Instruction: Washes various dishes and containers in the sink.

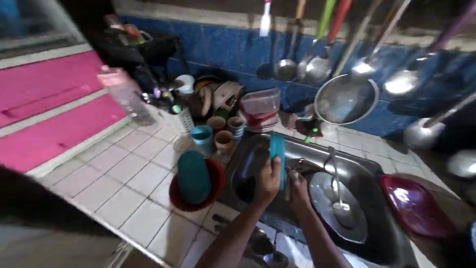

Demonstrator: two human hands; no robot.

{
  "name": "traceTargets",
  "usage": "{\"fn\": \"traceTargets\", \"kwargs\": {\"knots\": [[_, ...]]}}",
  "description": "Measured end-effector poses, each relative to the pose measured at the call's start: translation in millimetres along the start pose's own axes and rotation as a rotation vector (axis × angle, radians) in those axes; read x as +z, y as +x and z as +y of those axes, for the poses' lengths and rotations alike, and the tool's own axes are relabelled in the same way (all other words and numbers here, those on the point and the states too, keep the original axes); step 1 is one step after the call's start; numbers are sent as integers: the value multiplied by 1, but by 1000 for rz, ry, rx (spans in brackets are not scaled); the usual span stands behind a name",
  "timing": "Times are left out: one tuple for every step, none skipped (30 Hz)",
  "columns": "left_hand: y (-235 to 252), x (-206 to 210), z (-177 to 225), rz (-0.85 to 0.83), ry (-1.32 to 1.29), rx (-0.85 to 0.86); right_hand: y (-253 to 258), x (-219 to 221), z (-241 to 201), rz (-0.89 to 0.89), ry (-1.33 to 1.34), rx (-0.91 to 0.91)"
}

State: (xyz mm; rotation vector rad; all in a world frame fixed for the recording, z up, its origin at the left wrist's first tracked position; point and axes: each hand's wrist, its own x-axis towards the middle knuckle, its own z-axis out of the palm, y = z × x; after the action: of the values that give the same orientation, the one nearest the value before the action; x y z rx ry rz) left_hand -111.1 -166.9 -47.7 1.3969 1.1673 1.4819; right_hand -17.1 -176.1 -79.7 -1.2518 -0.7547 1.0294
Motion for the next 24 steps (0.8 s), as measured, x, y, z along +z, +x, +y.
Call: {"fn": "traceTargets", "kwargs": {"knots": [[2, -12, 7, 13, 101, 53, -5, -3, 1, -39, 21, 12], [1, -26, 14, 40, 217, 131, -9, -9, -1, -41, 12, 19], [-1, -42, 20, 84, 335, 216, -11, -16, -5, -14, -26, 20], [-4, -59, 23, 132, 435, 294, -11, -24, -11, 28, -53, 22], [-6, -77, 22, 194, 529, 375, -10, -36, -15, 47, -41, 15], [-6, -93, 18, 259, 620, 431, -8, -50, -16, 53, 3, 11], [-6, -109, 16, 300, 701, 430, -6, -65, -18, 38, 75, 15], [-6, -122, 14, 310, 780, 376, -7, -81, -20, 2, 138, 17], [-6, -134, 12, 289, 847, 275, -9, -95, -24, -33, 199, 26], [-5, -142, 11, 235, 902, 148, -14, -109, -29, -61, 265, 31], [-2, -148, 8, 173, 955, 37, -20, -122, -34, -73, 340, 40], [1, -152, 4, 103, 1001, -62, -28, -134, -40, -52, 390, 49], [3, -155, -1, 45, 1042, -134, -37, -145, -45, -18, 405, 45], [3, -157, -7, 10, 1076, -169, -48, -156, -49, 9, 391, 34], [3, -157, -12, 0, 1104, -174, -59, -168, -52, 39, 331, 11], [1, -157, -17, 19, 1120, -145, -71, -179, -53, 61, 227, -13], [0, -156, -20, 55, 1123, -93, -85, -190, -53, 79, 81, -25], [1, -151, -21, 86, 1110, -13, -100, -197, -55, 86, -86, -13], [2, -142, -20, 95, 1072, 87, -115, -200, -57, 67, -260, 24], [4, -127, -19, 74, 1029, 202, -130, -202, -58, 13, -432, 67], [4, -106, -18, 4, 973, 276, -141, -202, -57, -69, -621, 101], [3, -78, -17, -123, 901, 272, -148, -199, -54, -145, -807, 133], [1, -46, -18, -301, 813, 175, -153, -195, -49, -215, -971, 169], [-1, -13, -24, -512, 672, 3, -156, -189, -42, -273, -1113, 224]]}}
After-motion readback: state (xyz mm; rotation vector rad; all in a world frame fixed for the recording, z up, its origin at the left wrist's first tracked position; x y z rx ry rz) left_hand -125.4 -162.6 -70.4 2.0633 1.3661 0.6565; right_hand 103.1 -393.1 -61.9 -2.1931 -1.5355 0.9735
